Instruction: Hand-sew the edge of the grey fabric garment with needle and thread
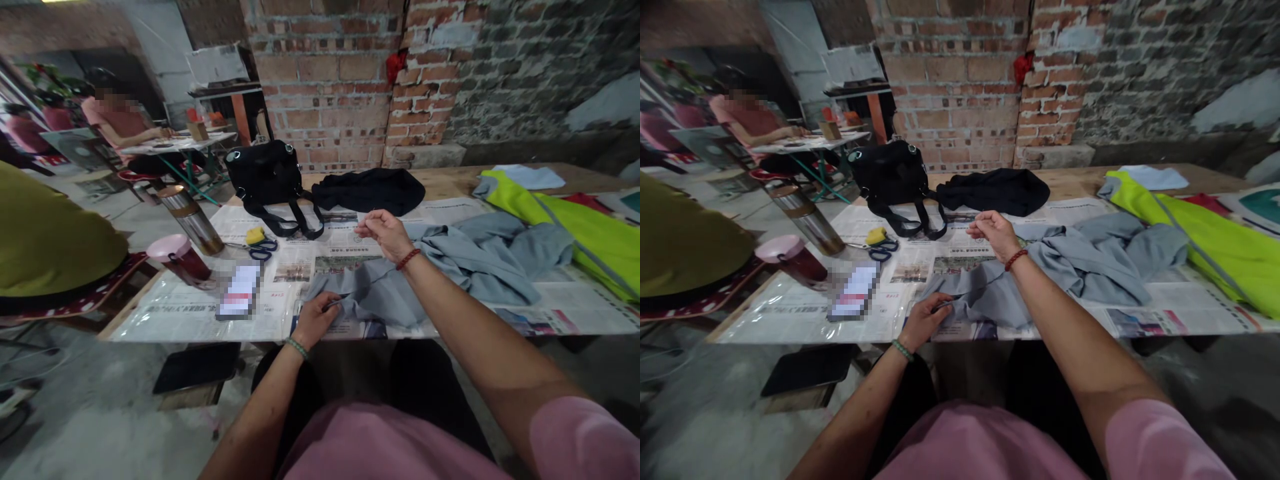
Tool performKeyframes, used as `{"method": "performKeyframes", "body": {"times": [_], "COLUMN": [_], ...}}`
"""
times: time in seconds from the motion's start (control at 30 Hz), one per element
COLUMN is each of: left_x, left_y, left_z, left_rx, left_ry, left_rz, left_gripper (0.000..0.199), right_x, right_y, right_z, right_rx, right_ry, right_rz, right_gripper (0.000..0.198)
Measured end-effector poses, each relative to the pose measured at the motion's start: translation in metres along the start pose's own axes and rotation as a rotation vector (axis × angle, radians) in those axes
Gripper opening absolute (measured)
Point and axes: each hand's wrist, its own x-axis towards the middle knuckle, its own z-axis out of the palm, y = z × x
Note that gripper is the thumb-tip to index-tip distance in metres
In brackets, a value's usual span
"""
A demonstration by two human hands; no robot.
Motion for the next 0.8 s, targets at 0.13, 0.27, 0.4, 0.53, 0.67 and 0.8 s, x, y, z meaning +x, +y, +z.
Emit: {"method": "performKeyframes", "body": {"times": [0.13, 0.27, 0.4, 0.53, 0.67, 0.8], "left_x": [-0.001, 0.0, 0.016, 0.037, 0.041, 0.027], "left_y": [-0.001, 0.002, 0.011, 0.017, 0.014, 0.012], "left_z": [0.0, -0.001, 0.004, 0.013, 0.013, 0.001], "left_rx": [0.022, 0.075, 0.128, 0.158, 0.085, 0.145], "left_ry": [-0.004, -0.01, -0.044, -0.148, -0.184, -0.163], "left_rz": [0.025, 0.052, 0.072, 0.109, 0.102, 0.204], "left_gripper": [0.023, 0.023, 0.023, 0.019, 0.016, 0.023], "right_x": [-0.014, -0.041, -0.056, -0.052, -0.046, -0.044], "right_y": [0.021, 0.055, 0.074, 0.075, 0.076, 0.075], "right_z": [-0.004, -0.03, -0.068, -0.094, -0.101, -0.097], "right_rx": [-0.048, -0.203, -0.271, -0.33, -0.345, -0.339], "right_ry": [-0.008, 0.095, 0.262, 0.295, 0.238, 0.244], "right_rz": [0.073, 0.214, 0.21, 0.181, 0.207, 0.2], "right_gripper": [0.016, 0.016, 0.019, 0.022, 0.023, 0.022]}}
